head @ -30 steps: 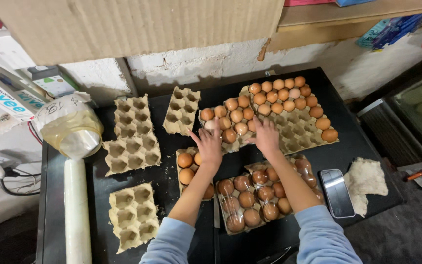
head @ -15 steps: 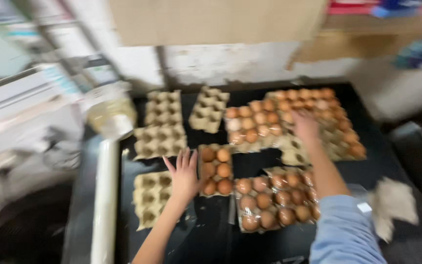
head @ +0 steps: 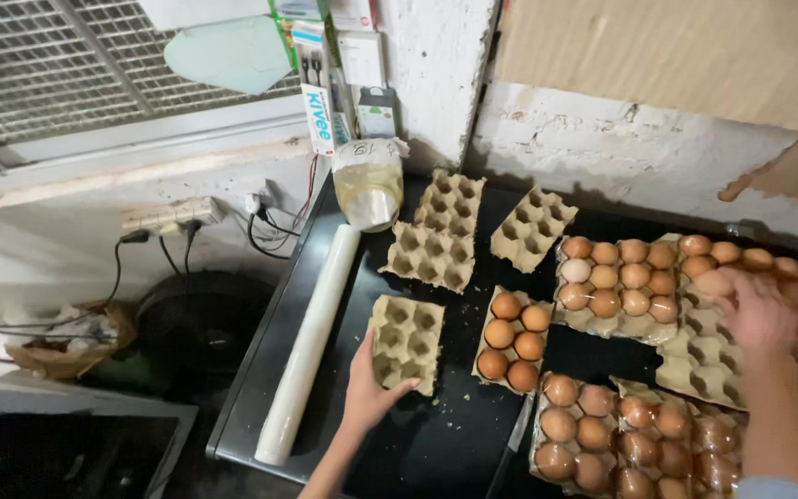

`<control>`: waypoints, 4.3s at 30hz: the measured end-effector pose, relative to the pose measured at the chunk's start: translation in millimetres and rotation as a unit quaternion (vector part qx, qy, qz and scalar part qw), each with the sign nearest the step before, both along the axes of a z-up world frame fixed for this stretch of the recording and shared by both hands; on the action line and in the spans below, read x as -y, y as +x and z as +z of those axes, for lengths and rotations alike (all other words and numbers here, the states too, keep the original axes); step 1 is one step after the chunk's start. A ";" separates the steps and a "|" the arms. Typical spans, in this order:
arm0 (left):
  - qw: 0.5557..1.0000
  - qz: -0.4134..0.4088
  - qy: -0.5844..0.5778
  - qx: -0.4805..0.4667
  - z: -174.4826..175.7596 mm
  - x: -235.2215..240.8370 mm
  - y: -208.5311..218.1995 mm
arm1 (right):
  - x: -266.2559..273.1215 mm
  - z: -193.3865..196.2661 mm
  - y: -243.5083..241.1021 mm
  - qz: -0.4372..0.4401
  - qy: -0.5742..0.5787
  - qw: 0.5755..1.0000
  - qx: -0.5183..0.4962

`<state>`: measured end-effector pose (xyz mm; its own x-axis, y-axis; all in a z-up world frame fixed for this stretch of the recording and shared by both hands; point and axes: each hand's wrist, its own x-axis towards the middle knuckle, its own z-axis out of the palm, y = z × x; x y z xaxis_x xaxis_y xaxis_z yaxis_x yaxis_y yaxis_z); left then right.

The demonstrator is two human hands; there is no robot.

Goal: The person sorts eggs by hand into cardboard trays on a counter.

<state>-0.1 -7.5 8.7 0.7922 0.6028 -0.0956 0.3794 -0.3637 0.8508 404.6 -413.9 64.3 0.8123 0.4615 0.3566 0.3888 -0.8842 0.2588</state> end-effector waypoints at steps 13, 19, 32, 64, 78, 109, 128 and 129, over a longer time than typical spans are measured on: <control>0.994 -0.057 0.073 -0.056 -3.2 36.2 -0.4 | -290.3 7.2 -199.4 0.421 0.031 0.880 -0.216; 0.990 -0.074 0.082 -0.082 -6.8 33.9 -3.0 | -322.9 -44.4 -222.0 0.485 -0.001 0.875 -0.016; 0.942 -0.136 0.288 0.110 -3.3 5.1 42.4 | -167.4 2.9 -145.0 0.234 0.217 0.906 -0.279; 0.961 -0.141 0.219 0.092 -9.8 -7.3 73.9 | 27.6 -1.6 22.9 0.036 -0.103 0.991 -0.072; 0.960 -0.145 0.220 0.090 -1.5 -1.7 72.3 | 16.1 12.3 30.5 0.002 -0.130 0.964 -0.234; 0.955 -0.133 0.247 0.098 -6.3 0.8 72.5 | 31.4 -4.2 -1.3 0.036 0.116 0.992 -0.036; 0.958 -0.132 0.236 0.096 -3.7 -1.5 70.7 | 13.8 -6.5 -27.2 -0.107 0.768 0.596 -0.207; 0.959 -0.129 0.233 0.097 -3.2 -1.3 70.8 | 15.3 -9.0 -23.3 -0.111 0.778 0.584 -0.204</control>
<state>70.6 -6.2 5.5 0.8967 0.3250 0.3005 0.0763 -0.7822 0.6184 381.3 -429.2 55.2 0.9544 -0.2960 -0.0398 -0.0311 0.0340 -0.9989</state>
